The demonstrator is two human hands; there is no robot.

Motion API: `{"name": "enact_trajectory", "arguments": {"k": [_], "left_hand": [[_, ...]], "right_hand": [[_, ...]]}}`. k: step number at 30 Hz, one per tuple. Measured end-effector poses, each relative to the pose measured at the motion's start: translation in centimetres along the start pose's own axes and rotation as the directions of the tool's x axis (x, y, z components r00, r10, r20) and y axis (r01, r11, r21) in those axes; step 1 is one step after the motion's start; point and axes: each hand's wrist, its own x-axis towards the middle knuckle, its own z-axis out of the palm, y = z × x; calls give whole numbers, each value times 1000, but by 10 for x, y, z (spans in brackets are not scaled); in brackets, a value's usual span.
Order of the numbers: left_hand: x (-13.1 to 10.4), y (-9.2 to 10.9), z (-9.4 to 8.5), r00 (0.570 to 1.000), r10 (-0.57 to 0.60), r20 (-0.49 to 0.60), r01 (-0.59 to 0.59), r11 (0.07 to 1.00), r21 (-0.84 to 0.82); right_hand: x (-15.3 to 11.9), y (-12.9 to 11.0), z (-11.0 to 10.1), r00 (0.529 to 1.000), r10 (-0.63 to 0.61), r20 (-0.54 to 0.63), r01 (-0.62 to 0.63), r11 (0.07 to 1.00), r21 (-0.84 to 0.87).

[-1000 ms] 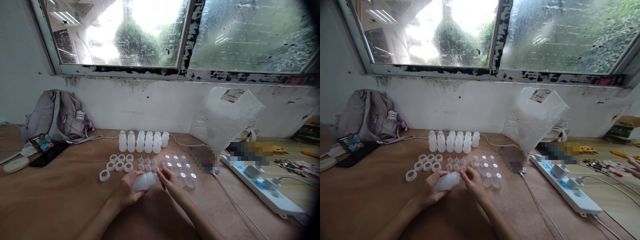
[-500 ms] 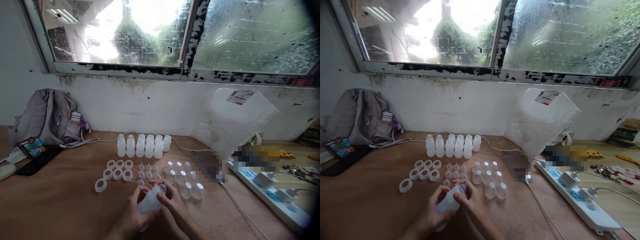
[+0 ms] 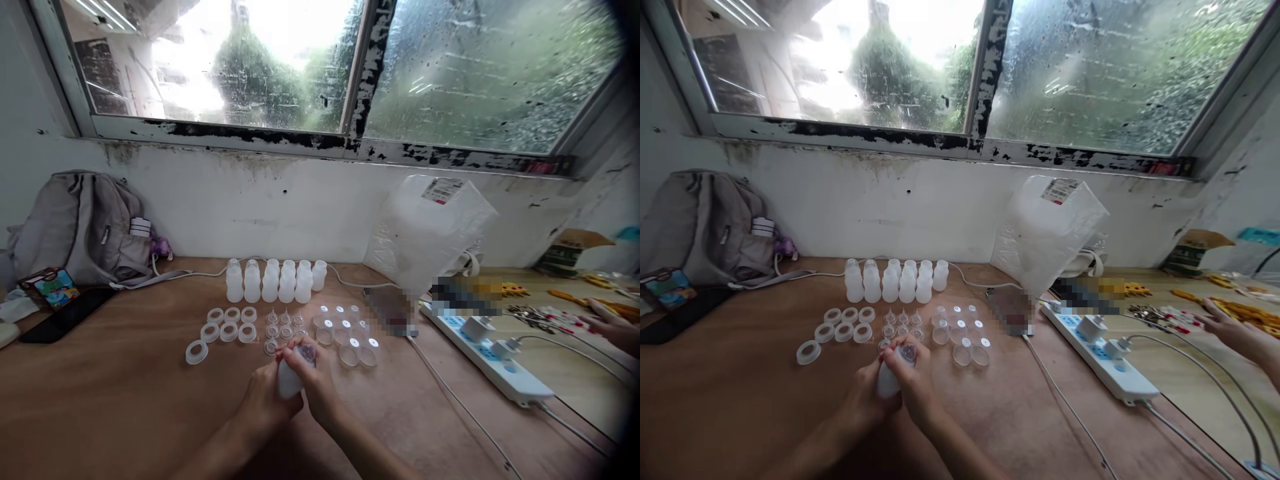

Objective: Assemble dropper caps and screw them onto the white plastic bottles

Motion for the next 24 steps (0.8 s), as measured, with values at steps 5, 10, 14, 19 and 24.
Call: {"name": "enact_trajectory", "arguments": {"k": [5,10,14,19,24], "left_hand": [[0,-8,-3,981,145,-129,-106,957,272],[-4,-17,-21,990,127,-68,-90,912,401],[-10,-11,-40,996,84,-41,-56,890,453],[-11,-7,-41,985,171,-14,-142,857,495],[-6,-18,-35,944,327,47,-304,802,515]], "right_hand": [[-5,-9,1,998,-59,38,63,991,-117],[-5,-25,-50,985,-61,162,134,864,-485],[3,-28,-108,970,-237,46,149,439,-886],[5,-19,-133,981,-192,36,89,276,-957],[-1,-18,-121,988,-153,4,77,474,-877]]}}
